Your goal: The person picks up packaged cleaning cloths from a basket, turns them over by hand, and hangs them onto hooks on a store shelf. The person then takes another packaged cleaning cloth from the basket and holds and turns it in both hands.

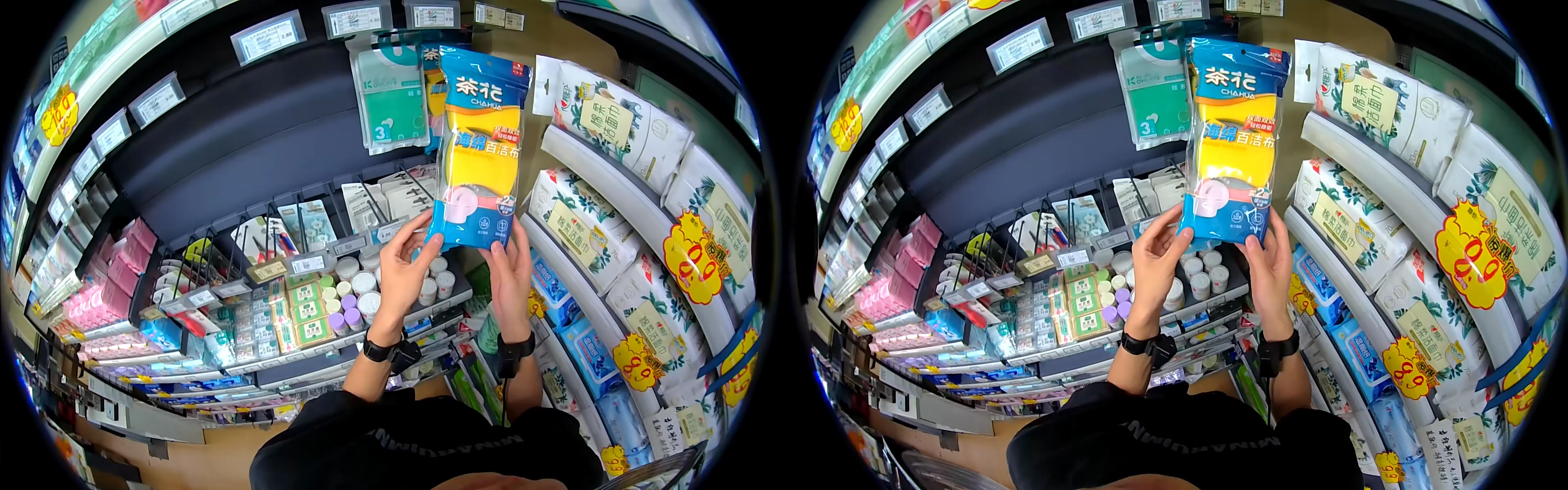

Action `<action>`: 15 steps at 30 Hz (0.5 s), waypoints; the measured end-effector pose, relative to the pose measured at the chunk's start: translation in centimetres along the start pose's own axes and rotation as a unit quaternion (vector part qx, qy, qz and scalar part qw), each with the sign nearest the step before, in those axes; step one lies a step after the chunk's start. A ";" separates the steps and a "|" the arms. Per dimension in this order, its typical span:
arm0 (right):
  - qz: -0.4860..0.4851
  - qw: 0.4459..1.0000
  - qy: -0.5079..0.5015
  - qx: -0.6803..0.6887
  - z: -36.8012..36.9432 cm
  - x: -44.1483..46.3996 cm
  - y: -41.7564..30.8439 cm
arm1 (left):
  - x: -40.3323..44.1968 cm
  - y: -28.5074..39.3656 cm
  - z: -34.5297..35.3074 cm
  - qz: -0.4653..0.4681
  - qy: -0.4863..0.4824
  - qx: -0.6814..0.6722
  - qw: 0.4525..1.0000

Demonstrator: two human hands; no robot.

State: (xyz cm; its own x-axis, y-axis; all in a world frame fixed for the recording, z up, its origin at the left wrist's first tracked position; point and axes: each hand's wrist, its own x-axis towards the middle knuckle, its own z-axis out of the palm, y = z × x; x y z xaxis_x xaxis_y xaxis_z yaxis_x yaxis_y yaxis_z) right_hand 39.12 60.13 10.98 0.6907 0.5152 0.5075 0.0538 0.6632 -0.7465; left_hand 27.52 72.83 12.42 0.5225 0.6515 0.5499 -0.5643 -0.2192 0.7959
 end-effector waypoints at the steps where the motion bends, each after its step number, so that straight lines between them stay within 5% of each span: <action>1: -0.008 1.000 0.002 -0.001 0.1 0.7 0.1 | 0.7 0.1 0.1 0.000 0.000 0.002 1.000; 15: -0.045 0.998 0.001 0.043 0.9 6.5 0.8 | 6.5 -0.1 0.9 0.018 -0.022 0.008 1.000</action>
